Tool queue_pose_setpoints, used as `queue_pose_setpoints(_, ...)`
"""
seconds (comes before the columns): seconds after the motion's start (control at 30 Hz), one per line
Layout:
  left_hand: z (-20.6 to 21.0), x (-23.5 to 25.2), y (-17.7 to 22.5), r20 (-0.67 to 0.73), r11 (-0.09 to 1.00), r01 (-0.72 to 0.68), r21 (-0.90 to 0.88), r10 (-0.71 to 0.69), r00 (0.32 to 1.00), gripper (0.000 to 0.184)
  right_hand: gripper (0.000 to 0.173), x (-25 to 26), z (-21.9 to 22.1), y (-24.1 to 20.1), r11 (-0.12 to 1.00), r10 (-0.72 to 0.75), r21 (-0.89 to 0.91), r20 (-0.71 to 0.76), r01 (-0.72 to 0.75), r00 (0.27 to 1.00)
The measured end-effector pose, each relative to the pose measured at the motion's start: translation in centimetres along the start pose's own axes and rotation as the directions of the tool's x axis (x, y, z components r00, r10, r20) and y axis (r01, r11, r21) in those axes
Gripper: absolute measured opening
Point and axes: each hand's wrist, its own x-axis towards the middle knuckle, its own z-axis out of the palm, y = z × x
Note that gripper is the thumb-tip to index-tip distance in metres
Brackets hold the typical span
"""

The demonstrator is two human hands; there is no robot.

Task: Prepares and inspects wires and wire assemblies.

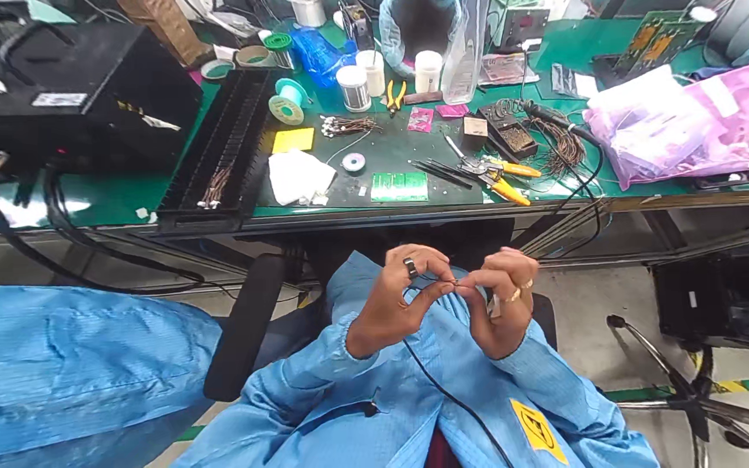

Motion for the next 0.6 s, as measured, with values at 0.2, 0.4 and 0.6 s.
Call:
queue_pose_setpoints(0.2, 0.2, 0.1, -0.3, 0.019, 0.745, -0.273, 0.609, 0.33, 0.944, 0.014, 0.009, -0.6, 0.3, -2.3, 0.117, 0.628, 0.691, 0.505, -0.713, 0.592)
queue_pose_setpoints(0.4, -2.6, 0.6, 0.8, 0.085, 0.927, -0.19, 0.323, 0.172, 0.981, 0.019, 0.036, -0.4, -0.3, 0.6, 0.993, 0.013, 0.117, 0.065, -0.02, 0.998)
queue_pose_setpoints(0.6, -2.5, 0.8, 1.4, 0.119, 0.972, -0.145, 0.187, 0.124, 0.985, 0.017, 0.02, -0.2, -1.4, -0.8, 0.913, -0.337, -0.26, -0.047, 0.314, 0.94)
